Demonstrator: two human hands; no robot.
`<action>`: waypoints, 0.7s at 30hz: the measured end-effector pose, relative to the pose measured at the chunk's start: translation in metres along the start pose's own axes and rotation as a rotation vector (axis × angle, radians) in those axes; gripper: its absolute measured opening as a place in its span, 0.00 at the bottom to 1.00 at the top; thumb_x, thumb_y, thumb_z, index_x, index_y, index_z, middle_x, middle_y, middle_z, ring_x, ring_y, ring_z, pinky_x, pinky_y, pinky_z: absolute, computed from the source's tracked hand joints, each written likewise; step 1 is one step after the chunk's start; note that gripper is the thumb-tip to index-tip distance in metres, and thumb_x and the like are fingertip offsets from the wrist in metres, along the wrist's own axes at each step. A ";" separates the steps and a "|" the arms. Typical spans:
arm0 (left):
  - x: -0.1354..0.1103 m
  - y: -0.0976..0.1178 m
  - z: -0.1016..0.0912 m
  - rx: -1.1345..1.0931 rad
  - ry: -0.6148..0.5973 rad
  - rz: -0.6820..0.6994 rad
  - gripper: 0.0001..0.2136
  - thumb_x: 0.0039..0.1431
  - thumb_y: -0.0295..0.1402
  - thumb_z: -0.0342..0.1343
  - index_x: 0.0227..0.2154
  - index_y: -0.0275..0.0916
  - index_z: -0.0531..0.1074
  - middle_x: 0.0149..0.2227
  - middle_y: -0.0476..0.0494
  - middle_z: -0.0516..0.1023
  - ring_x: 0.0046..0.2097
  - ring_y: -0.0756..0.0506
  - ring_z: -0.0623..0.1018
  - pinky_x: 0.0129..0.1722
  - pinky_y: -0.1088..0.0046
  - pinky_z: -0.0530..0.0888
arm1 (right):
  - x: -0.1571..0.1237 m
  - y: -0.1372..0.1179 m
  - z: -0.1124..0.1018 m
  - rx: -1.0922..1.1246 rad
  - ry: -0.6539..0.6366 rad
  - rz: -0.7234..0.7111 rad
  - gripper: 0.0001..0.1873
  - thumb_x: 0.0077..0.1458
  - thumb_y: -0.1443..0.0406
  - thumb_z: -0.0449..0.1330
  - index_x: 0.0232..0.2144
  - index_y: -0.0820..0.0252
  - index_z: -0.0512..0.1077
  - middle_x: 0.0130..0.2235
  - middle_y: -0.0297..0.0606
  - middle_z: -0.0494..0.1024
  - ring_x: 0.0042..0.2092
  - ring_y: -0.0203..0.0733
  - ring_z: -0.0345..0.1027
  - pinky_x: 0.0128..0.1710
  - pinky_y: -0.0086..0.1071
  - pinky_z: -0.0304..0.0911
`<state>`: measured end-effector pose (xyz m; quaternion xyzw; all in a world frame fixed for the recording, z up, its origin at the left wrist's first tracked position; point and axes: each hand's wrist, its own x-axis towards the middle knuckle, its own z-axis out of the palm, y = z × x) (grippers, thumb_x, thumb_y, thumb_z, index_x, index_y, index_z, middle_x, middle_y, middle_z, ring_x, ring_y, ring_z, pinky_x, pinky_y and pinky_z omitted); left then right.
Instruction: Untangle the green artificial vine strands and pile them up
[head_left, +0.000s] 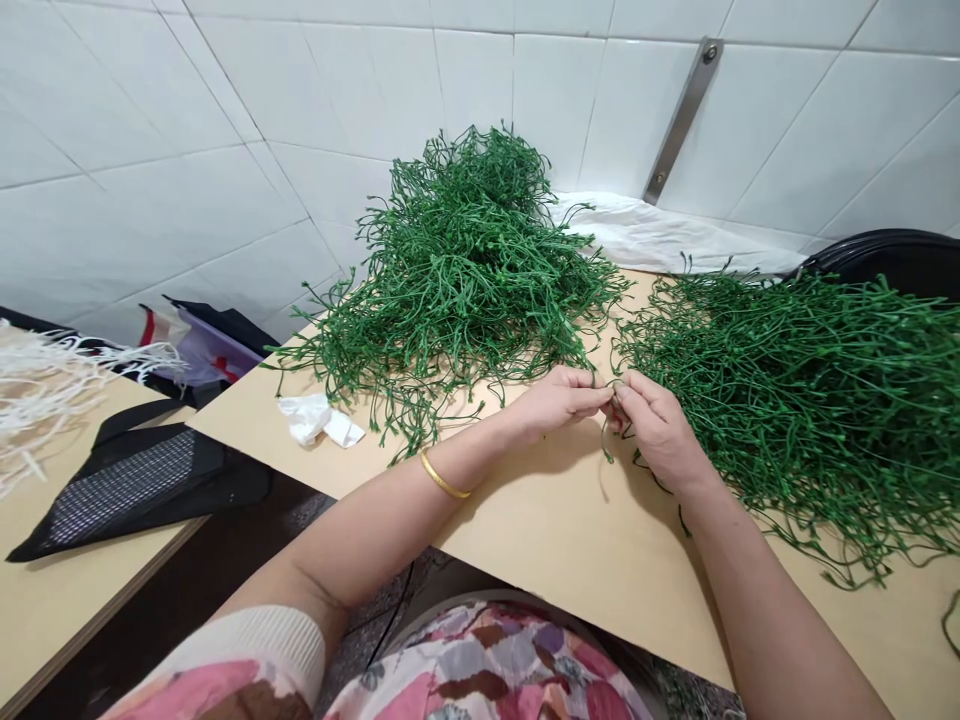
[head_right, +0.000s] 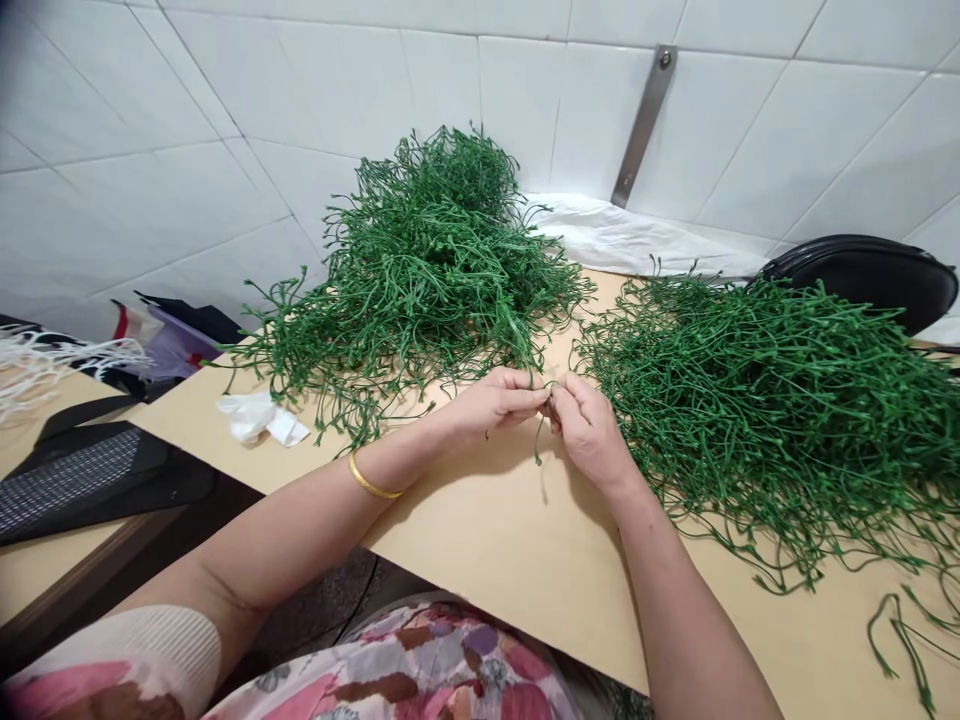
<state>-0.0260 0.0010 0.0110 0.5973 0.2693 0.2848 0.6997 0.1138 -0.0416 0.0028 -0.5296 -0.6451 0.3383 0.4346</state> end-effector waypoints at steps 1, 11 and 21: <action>0.000 0.001 -0.001 -0.068 -0.037 -0.019 0.14 0.49 0.37 0.55 0.17 0.35 0.61 0.15 0.56 0.53 0.18 0.58 0.49 0.18 0.78 0.45 | -0.001 -0.002 0.000 0.174 -0.022 0.031 0.13 0.55 0.59 0.49 0.21 0.57 0.59 0.21 0.30 0.61 0.24 0.33 0.54 0.24 0.28 0.52; 0.016 -0.018 -0.010 -0.361 0.104 -0.124 0.09 0.51 0.34 0.54 0.24 0.33 0.66 0.16 0.59 0.46 0.16 0.59 0.47 0.15 0.81 0.42 | 0.001 -0.003 -0.014 0.561 0.301 0.044 0.12 0.51 0.59 0.56 0.22 0.59 0.60 0.22 0.28 0.61 0.27 0.31 0.59 0.33 0.31 0.59; 0.013 -0.020 0.003 -0.098 0.315 -0.081 0.13 0.48 0.37 0.57 0.19 0.34 0.63 0.13 0.57 0.53 0.15 0.59 0.51 0.16 0.79 0.44 | -0.010 -0.005 0.006 -0.509 0.539 -0.347 0.08 0.57 0.65 0.48 0.32 0.60 0.66 0.32 0.38 0.69 0.34 0.36 0.63 0.35 0.30 0.58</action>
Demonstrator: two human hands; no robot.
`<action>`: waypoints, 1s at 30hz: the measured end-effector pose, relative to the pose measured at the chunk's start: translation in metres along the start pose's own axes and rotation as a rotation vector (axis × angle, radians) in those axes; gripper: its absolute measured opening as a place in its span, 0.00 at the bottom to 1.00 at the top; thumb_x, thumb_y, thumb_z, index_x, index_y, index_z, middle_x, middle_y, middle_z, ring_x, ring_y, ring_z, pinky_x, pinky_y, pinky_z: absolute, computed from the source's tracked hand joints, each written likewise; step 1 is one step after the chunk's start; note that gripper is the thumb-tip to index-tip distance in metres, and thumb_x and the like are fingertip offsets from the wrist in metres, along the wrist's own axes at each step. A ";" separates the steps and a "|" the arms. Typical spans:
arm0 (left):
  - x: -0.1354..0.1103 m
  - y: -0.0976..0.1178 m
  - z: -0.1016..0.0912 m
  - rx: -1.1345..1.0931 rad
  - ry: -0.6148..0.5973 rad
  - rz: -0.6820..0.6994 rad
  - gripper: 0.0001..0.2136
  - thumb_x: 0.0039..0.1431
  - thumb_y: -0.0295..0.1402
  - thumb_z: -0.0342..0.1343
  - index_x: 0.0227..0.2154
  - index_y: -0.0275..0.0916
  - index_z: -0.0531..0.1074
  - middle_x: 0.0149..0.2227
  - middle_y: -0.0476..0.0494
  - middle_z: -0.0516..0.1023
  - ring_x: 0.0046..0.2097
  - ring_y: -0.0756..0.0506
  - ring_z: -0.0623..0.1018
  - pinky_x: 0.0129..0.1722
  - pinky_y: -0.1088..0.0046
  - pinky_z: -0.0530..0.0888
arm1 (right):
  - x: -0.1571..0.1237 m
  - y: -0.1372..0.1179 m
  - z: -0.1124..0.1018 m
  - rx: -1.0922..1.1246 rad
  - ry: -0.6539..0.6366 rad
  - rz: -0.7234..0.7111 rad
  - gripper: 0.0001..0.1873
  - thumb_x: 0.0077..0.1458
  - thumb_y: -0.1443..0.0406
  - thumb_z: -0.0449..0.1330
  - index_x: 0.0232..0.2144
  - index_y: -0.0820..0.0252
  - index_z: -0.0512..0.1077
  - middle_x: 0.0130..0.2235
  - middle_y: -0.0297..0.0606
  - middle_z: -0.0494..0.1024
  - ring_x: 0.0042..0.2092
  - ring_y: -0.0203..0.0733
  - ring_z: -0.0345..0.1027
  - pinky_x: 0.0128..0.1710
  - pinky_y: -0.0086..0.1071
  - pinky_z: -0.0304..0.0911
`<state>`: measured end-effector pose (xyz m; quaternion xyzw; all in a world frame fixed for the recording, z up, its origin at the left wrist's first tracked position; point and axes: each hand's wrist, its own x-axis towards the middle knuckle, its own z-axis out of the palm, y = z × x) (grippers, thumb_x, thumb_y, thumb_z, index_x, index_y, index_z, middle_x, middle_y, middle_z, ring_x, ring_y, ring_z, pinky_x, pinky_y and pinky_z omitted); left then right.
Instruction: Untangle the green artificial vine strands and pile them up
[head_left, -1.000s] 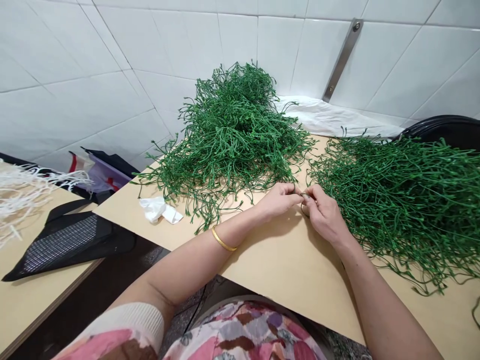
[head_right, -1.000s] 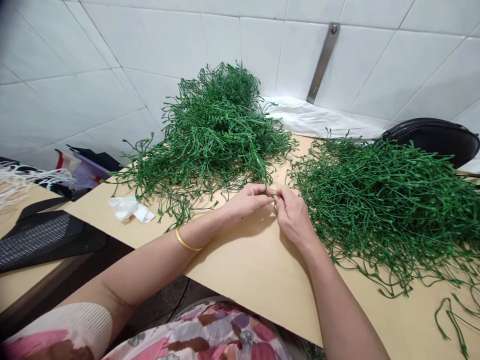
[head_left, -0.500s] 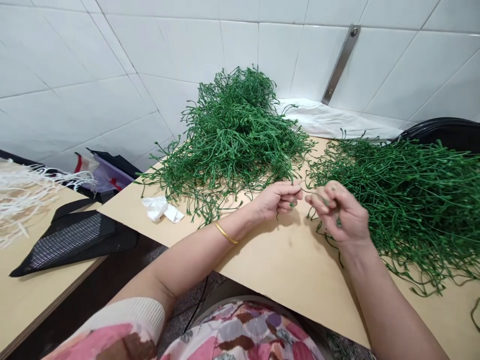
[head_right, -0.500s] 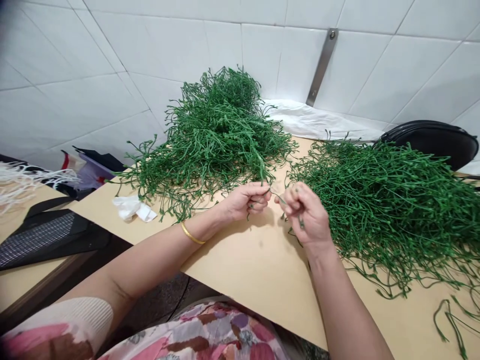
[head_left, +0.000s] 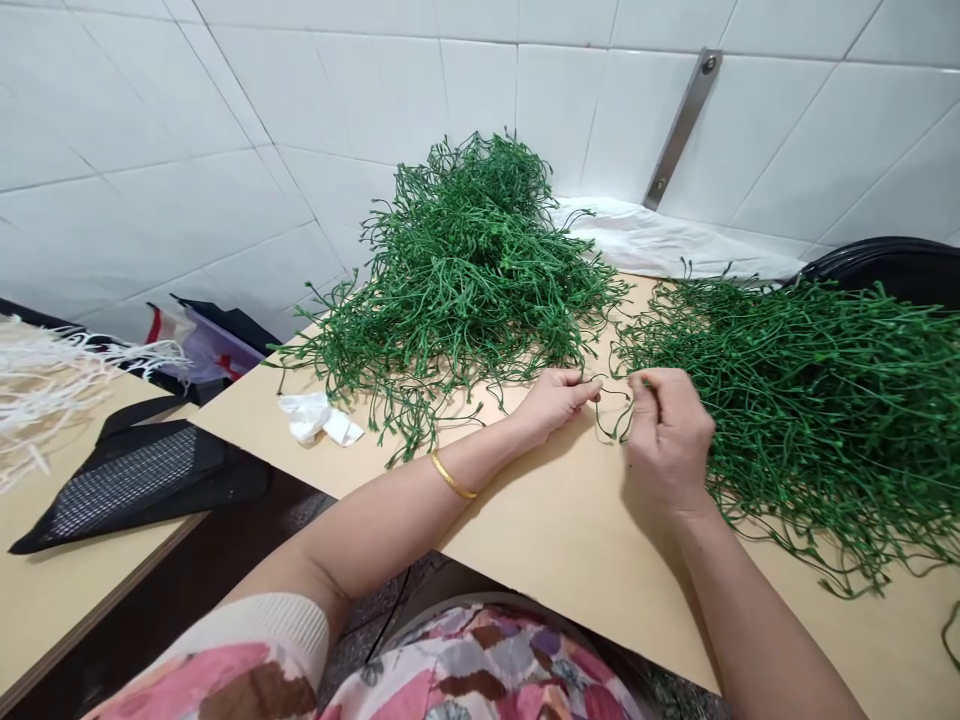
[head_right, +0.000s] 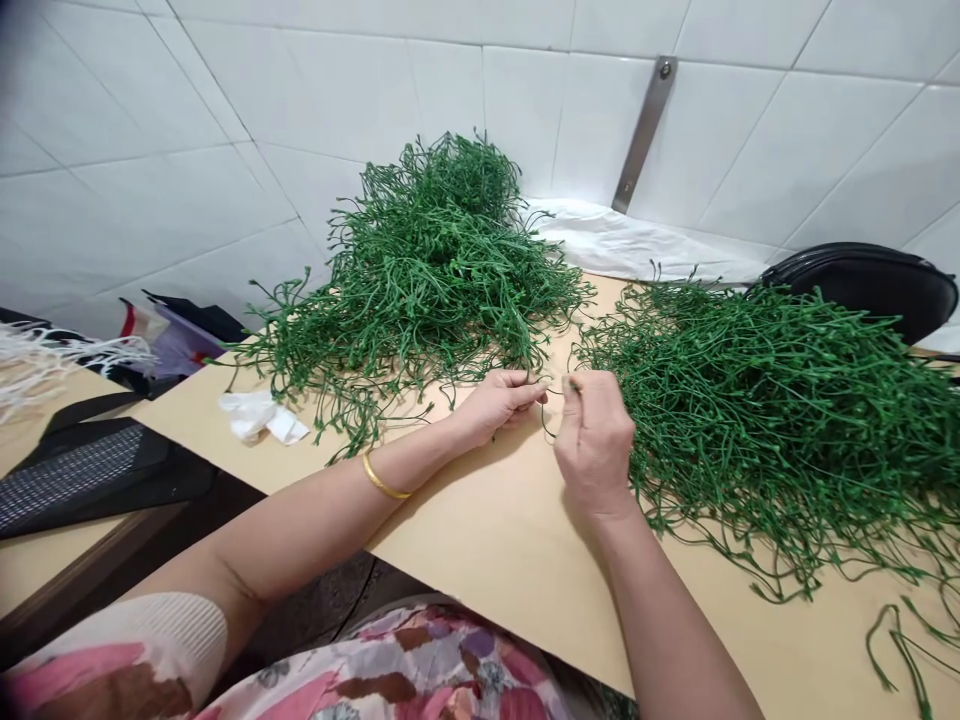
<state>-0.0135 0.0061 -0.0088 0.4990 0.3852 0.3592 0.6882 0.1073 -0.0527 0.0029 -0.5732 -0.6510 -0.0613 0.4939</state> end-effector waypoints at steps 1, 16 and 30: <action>0.000 0.000 0.000 -0.023 -0.010 0.003 0.14 0.48 0.37 0.57 0.18 0.34 0.62 0.13 0.57 0.54 0.16 0.59 0.52 0.16 0.80 0.45 | -0.001 -0.002 0.004 -0.054 -0.072 -0.042 0.09 0.58 0.66 0.46 0.33 0.61 0.66 0.33 0.40 0.70 0.36 0.38 0.64 0.36 0.30 0.58; -0.003 0.003 0.000 0.101 -0.082 0.000 0.16 0.58 0.38 0.44 0.17 0.36 0.58 0.14 0.53 0.60 0.15 0.57 0.59 0.16 0.80 0.54 | -0.008 -0.002 0.022 -0.568 -0.486 -0.069 0.15 0.59 0.63 0.42 0.38 0.63 0.66 0.35 0.40 0.66 0.22 0.31 0.52 0.19 0.27 0.40; -0.004 0.005 -0.006 0.596 -0.030 0.347 0.16 0.57 0.37 0.42 0.15 0.37 0.57 0.18 0.52 0.58 0.23 0.54 0.57 0.24 0.76 0.56 | -0.001 0.002 0.007 -0.520 -0.511 -0.223 0.11 0.54 0.70 0.45 0.31 0.61 0.67 0.27 0.38 0.72 0.24 0.34 0.58 0.24 0.30 0.42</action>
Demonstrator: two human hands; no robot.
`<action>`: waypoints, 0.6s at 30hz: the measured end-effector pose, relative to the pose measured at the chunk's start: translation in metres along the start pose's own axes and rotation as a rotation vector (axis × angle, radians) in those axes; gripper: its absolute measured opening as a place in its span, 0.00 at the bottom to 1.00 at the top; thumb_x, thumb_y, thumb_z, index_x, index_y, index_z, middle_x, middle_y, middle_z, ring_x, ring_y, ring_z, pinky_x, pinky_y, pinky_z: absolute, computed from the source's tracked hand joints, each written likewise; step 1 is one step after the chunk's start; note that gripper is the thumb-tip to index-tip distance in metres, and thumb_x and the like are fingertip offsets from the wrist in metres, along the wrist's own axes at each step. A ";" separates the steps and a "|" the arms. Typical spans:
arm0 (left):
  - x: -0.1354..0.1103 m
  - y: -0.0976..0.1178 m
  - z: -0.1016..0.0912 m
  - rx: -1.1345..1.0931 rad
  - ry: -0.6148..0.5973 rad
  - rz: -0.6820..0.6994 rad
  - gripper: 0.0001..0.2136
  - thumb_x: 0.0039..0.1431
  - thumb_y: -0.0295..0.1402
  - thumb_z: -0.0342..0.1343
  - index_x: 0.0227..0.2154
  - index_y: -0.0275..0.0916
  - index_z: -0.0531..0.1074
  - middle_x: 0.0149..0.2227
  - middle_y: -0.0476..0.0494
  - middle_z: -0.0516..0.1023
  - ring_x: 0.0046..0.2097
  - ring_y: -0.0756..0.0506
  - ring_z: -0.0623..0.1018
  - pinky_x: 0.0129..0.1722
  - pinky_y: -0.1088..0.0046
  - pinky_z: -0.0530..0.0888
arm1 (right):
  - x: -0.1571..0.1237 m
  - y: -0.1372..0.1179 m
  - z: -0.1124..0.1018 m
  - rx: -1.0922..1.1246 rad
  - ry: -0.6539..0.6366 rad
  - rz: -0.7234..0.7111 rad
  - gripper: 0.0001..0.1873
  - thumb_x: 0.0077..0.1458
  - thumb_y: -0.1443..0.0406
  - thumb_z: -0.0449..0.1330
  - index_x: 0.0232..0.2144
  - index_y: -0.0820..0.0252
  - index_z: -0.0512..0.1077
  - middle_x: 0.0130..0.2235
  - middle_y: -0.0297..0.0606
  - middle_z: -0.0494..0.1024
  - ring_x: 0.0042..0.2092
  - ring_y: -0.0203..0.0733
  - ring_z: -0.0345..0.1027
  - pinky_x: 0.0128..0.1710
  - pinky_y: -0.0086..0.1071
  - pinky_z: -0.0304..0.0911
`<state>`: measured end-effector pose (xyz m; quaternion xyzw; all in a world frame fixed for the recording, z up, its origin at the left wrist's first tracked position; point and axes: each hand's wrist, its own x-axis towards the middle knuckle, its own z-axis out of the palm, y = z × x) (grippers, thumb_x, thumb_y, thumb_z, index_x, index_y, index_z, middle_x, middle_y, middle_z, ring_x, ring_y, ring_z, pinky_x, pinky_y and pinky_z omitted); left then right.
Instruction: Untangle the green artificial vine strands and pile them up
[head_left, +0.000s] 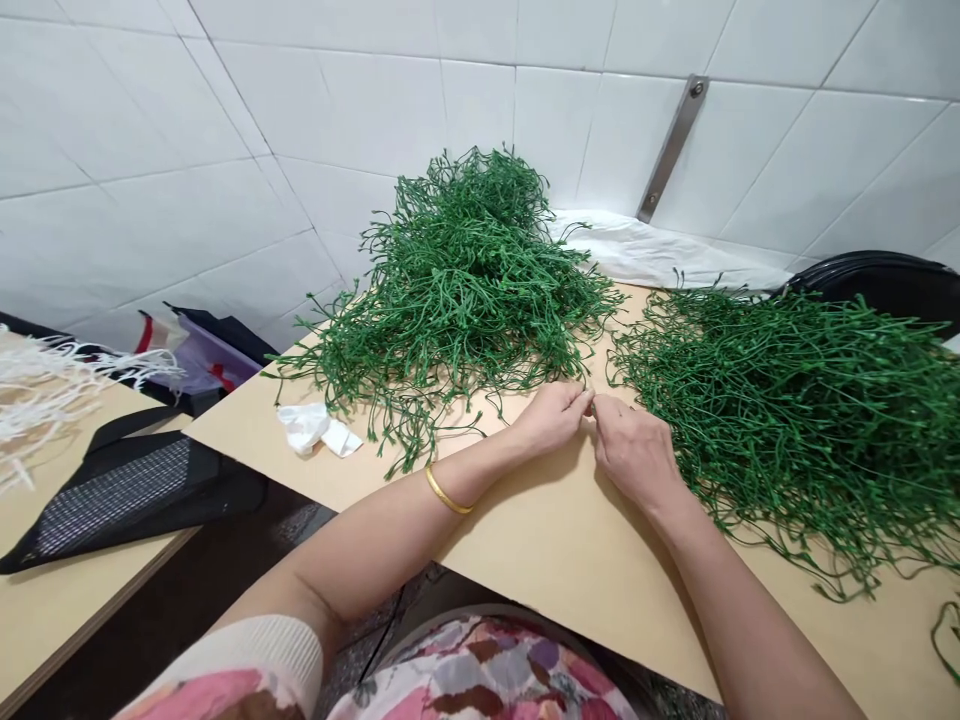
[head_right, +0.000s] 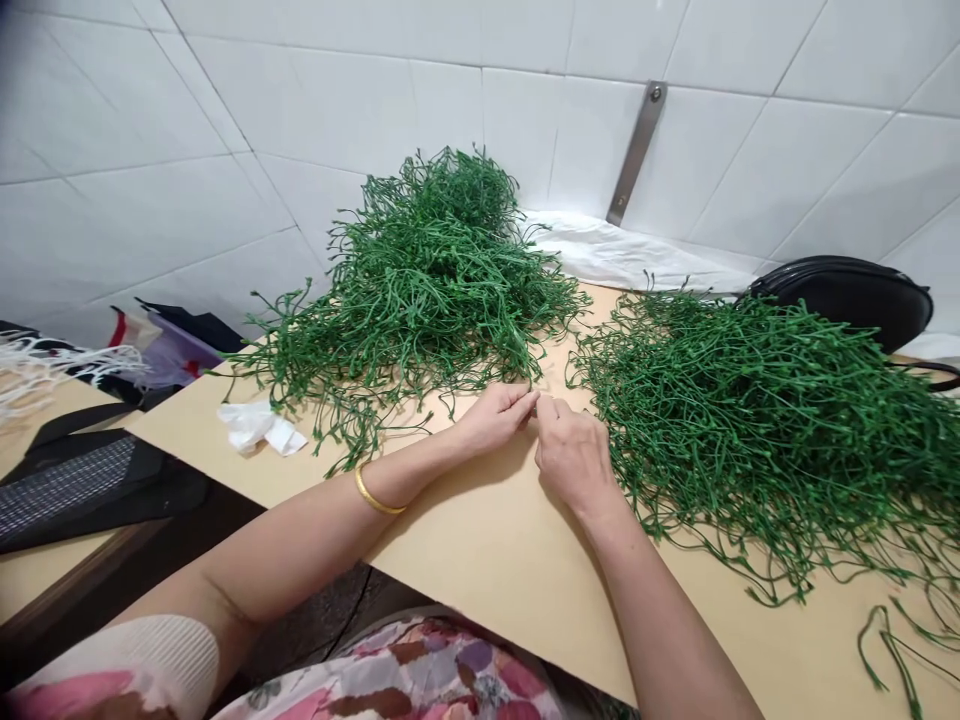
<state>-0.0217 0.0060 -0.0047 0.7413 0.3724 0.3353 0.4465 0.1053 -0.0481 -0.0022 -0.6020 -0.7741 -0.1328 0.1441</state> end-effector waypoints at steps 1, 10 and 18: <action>0.000 0.000 0.001 -0.103 -0.014 -0.043 0.16 0.56 0.37 0.43 0.15 0.37 0.58 0.17 0.52 0.57 0.22 0.54 0.57 0.24 0.76 0.55 | 0.001 0.002 -0.002 0.044 -0.024 0.001 0.11 0.54 0.70 0.45 0.31 0.61 0.67 0.26 0.37 0.71 0.23 0.34 0.57 0.24 0.30 0.43; -0.011 0.016 0.007 -0.947 -0.337 -0.272 0.17 0.50 0.41 0.53 0.17 0.36 0.58 0.15 0.58 0.46 0.16 0.59 0.46 0.17 0.80 0.43 | -0.005 0.020 -0.017 1.284 -0.114 0.202 0.15 0.57 0.56 0.47 0.24 0.59 0.61 0.19 0.26 0.52 0.21 0.29 0.44 0.20 0.26 0.43; -0.015 0.027 -0.001 -1.217 -0.335 -0.252 0.15 0.51 0.38 0.52 0.17 0.37 0.55 0.15 0.58 0.43 0.16 0.58 0.45 0.14 0.81 0.41 | -0.012 0.012 -0.044 1.694 0.145 0.246 0.16 0.53 0.56 0.51 0.20 0.57 0.53 0.17 0.22 0.42 0.16 0.27 0.36 0.18 0.27 0.45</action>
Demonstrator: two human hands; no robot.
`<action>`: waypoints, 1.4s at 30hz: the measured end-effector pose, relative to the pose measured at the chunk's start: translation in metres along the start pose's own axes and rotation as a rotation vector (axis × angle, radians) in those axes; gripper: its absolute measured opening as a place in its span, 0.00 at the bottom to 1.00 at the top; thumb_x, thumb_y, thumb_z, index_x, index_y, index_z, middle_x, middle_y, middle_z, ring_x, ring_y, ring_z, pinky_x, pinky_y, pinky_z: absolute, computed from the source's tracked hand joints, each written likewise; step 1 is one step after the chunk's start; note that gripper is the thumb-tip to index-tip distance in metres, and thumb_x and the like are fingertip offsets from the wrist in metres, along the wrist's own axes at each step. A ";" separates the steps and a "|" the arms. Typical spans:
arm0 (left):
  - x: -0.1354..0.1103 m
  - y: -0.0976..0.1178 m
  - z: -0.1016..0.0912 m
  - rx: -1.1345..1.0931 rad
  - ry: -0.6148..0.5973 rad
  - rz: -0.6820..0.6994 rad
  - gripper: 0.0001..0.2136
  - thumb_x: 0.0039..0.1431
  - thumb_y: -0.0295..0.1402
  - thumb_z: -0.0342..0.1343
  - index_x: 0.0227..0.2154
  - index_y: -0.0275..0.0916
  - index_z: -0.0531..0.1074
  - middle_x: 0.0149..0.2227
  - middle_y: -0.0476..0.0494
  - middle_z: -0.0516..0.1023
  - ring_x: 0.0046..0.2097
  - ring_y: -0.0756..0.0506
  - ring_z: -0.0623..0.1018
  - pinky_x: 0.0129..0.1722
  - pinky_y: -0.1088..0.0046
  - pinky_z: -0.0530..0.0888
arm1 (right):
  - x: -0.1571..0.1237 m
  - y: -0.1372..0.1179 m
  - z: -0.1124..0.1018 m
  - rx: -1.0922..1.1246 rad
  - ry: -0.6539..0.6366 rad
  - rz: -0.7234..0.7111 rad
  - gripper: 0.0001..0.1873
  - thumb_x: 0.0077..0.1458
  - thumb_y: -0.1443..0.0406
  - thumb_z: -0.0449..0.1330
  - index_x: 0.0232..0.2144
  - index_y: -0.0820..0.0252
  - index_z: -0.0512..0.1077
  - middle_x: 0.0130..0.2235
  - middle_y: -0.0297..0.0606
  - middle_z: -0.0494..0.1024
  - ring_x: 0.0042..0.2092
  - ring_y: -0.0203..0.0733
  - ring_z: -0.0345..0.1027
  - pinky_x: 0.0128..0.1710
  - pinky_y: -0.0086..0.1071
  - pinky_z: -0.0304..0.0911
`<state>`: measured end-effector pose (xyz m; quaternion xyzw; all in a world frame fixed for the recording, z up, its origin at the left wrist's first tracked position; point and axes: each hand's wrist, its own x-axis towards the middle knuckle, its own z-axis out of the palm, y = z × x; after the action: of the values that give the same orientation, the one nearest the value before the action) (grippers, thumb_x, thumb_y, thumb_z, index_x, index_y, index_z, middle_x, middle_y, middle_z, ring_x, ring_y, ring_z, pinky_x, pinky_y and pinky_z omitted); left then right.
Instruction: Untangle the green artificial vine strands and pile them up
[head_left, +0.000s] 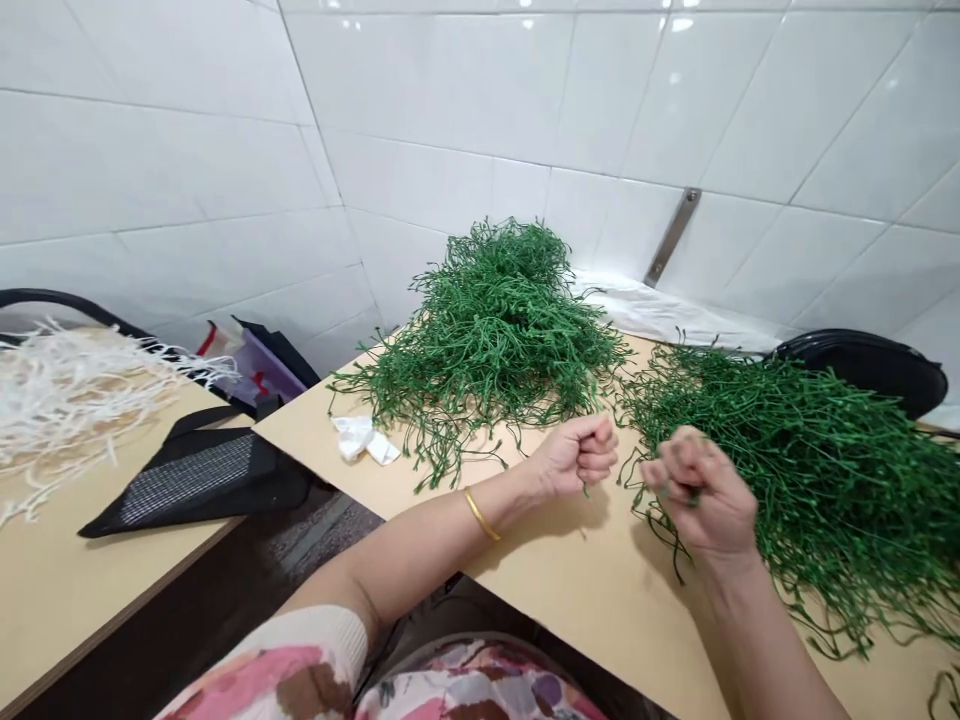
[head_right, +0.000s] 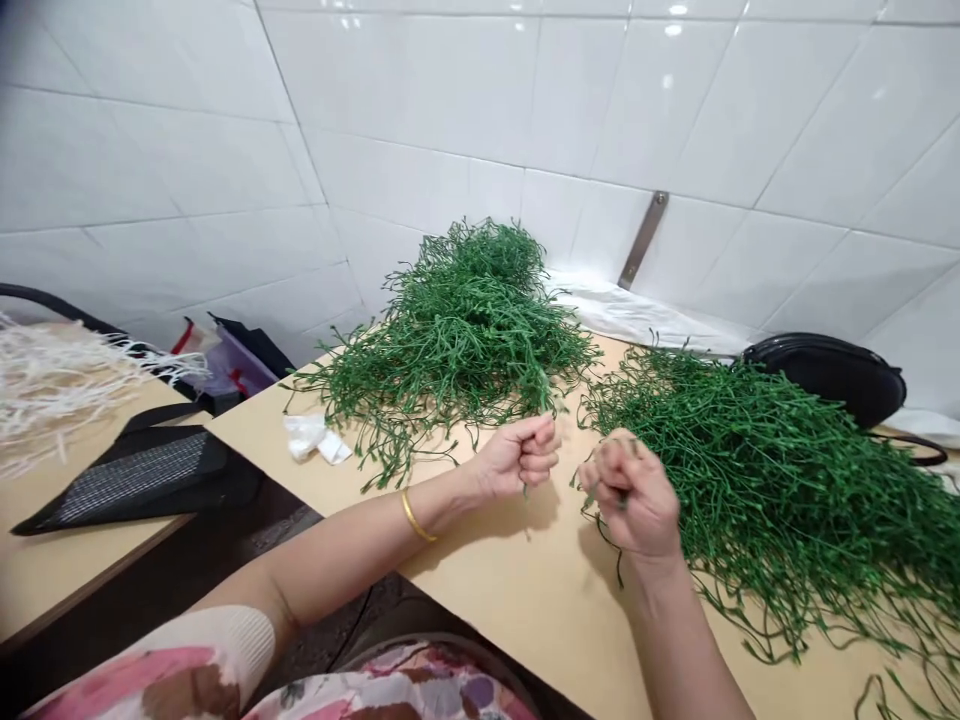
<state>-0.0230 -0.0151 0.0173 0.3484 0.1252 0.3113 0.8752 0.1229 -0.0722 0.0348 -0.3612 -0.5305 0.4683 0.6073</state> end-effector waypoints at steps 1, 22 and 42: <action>0.000 0.002 -0.003 -0.001 0.017 0.027 0.15 0.51 0.38 0.52 0.18 0.37 0.55 0.15 0.58 0.44 0.16 0.58 0.45 0.14 0.82 0.42 | 0.000 -0.007 -0.003 -0.030 0.045 -0.040 0.15 0.53 0.56 0.50 0.21 0.56 0.54 0.17 0.22 0.42 0.16 0.28 0.37 0.19 0.27 0.46; 0.019 -0.022 0.001 0.747 0.429 0.117 0.06 0.54 0.29 0.47 0.24 0.39 0.57 0.14 0.57 0.57 0.15 0.54 0.61 0.16 0.79 0.58 | 0.016 -0.027 -0.046 -2.142 0.145 0.311 0.14 0.56 0.63 0.46 0.31 0.63 0.69 0.24 0.43 0.71 0.28 0.45 0.65 0.29 0.36 0.45; 0.007 0.009 0.000 1.633 0.322 0.464 0.14 0.55 0.42 0.47 0.29 0.37 0.71 0.29 0.42 0.72 0.36 0.45 0.70 0.38 0.69 0.66 | 0.107 0.010 0.024 -0.969 0.102 0.136 0.04 0.40 0.67 0.56 0.18 0.60 0.67 0.19 0.31 0.65 0.25 0.34 0.56 0.28 0.29 0.50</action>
<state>-0.0217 -0.0058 0.0233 0.8368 0.3579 0.3401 0.2368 0.0978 0.0308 0.0626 -0.6585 -0.6322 0.1881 0.3626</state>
